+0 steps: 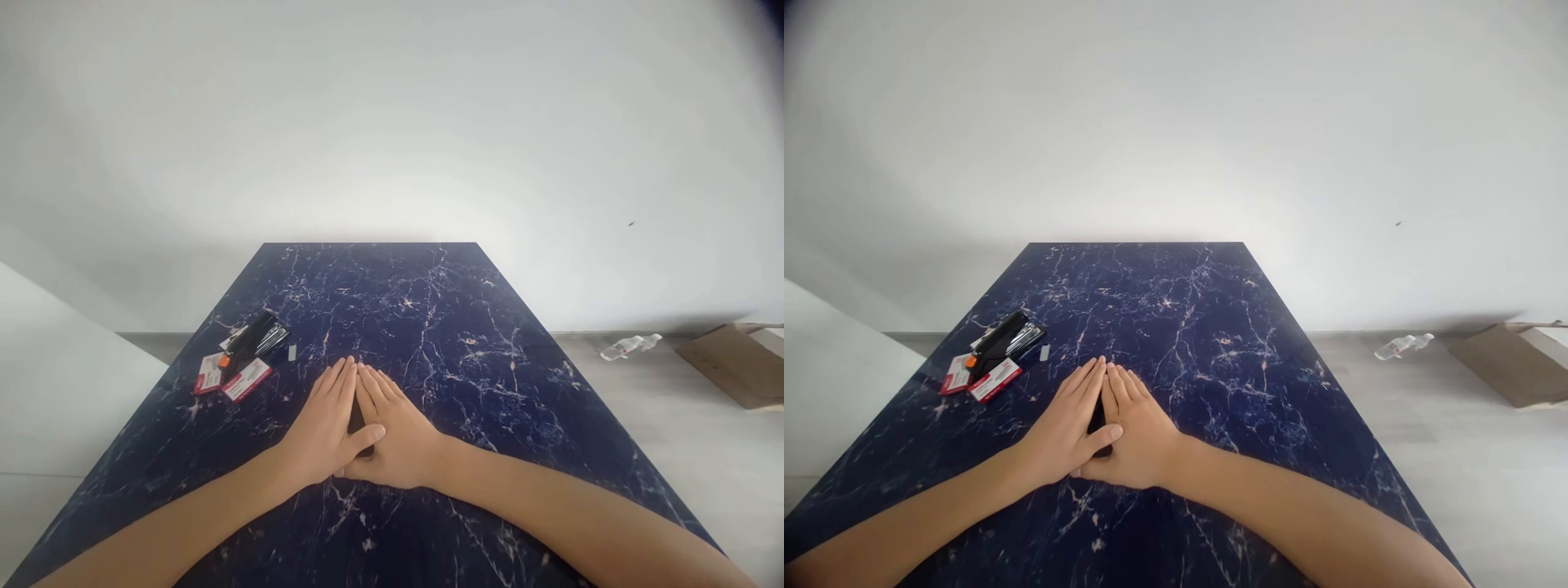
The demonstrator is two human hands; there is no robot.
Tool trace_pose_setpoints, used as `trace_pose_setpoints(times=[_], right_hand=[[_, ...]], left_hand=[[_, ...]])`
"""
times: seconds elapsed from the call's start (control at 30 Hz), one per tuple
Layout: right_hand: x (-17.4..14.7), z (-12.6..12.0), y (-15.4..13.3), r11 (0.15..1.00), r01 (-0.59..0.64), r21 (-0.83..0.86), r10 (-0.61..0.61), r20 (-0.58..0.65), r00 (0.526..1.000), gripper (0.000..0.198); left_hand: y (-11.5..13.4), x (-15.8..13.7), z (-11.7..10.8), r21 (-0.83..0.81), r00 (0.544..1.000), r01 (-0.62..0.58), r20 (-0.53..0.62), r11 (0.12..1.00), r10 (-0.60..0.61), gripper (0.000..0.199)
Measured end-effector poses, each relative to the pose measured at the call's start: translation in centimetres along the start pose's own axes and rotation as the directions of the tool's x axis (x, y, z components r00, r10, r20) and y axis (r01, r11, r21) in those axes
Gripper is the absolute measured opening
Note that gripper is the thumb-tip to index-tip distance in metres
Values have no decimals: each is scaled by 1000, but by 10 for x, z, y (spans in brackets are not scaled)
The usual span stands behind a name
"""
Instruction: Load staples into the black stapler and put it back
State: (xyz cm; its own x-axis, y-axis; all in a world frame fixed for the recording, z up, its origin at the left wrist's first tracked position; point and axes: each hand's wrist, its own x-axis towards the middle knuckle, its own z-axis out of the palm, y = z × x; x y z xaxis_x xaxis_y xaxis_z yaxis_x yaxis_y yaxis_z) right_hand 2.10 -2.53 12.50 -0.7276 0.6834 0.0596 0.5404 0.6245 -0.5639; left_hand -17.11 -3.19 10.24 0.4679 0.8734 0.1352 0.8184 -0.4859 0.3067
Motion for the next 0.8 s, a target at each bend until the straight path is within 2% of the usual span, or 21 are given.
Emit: trace_pose_setpoints(times=[0.2, 0.37, 0.57, 0.73, 0.8], right_hand=[[1, -1, 0, 1000, -9, -16, 9, 31, 999, 129], [1, 0, 1, 1000, -9, -14, 9, 17, 1000, 125], [0, 0, 1, 1000, -6, -14, 6, 27, 1000, 127], [0, -2, -1, 1000, 3, -22, -3, 19, 1000, 122], [-2, -2, 0, 999, 27, -48, -25, 26, 999, 112]], left_hand=[[-1, 0, 1, 3, 1000, -1, 14, 1000, 1, 97], [-3, -1, 3, -4, 1000, -13, -24, 1000, 13, 98], [-3, 0, 3, 10, 1000, -4, 1, 1000, 4, 99], [2, -1, 3, 45, 999, -27, -43, 999, 28, 96], [2, 3, -5, 100, 993, -60, -99, 993, 70, 88]])
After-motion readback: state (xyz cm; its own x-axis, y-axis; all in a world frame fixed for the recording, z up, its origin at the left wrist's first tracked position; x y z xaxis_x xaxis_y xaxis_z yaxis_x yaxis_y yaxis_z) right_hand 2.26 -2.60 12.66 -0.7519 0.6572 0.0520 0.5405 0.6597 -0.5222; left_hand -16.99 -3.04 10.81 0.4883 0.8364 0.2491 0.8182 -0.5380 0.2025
